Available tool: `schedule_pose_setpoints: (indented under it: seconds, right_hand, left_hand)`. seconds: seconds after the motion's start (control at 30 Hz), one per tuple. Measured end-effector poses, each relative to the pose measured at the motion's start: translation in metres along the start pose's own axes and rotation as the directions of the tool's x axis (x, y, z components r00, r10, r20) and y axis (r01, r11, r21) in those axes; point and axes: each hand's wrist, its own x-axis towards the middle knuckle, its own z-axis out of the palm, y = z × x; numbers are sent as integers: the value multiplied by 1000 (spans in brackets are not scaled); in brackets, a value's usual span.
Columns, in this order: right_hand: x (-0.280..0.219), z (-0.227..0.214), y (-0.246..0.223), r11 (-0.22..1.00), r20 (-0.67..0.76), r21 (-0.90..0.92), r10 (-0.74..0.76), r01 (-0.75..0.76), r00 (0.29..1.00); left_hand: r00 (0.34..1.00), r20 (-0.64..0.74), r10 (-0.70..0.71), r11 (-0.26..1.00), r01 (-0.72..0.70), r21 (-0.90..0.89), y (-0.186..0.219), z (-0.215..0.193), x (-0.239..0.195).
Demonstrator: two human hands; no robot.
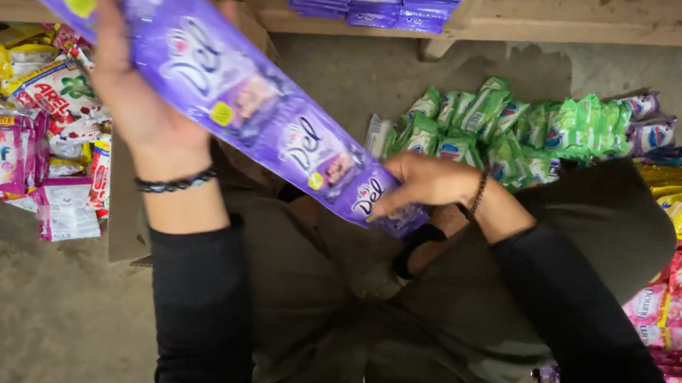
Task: Organize and stack detergent sachets into boxes and onto storage shelves.
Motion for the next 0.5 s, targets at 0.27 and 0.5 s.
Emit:
schedule_pose_setpoints:
  seconds: [0.27,0.5]
  right_hand:
    - [-54,-4,-5,976,80,-123,192,-181,978]
    - [-127,-6,-74,961,-87,-276,-54,28,995]
  left_hand:
    - [985,-95,147,989,-146,14,80,-43,10]
    - [915,-21,403,895,-390,216,73,-56,12]
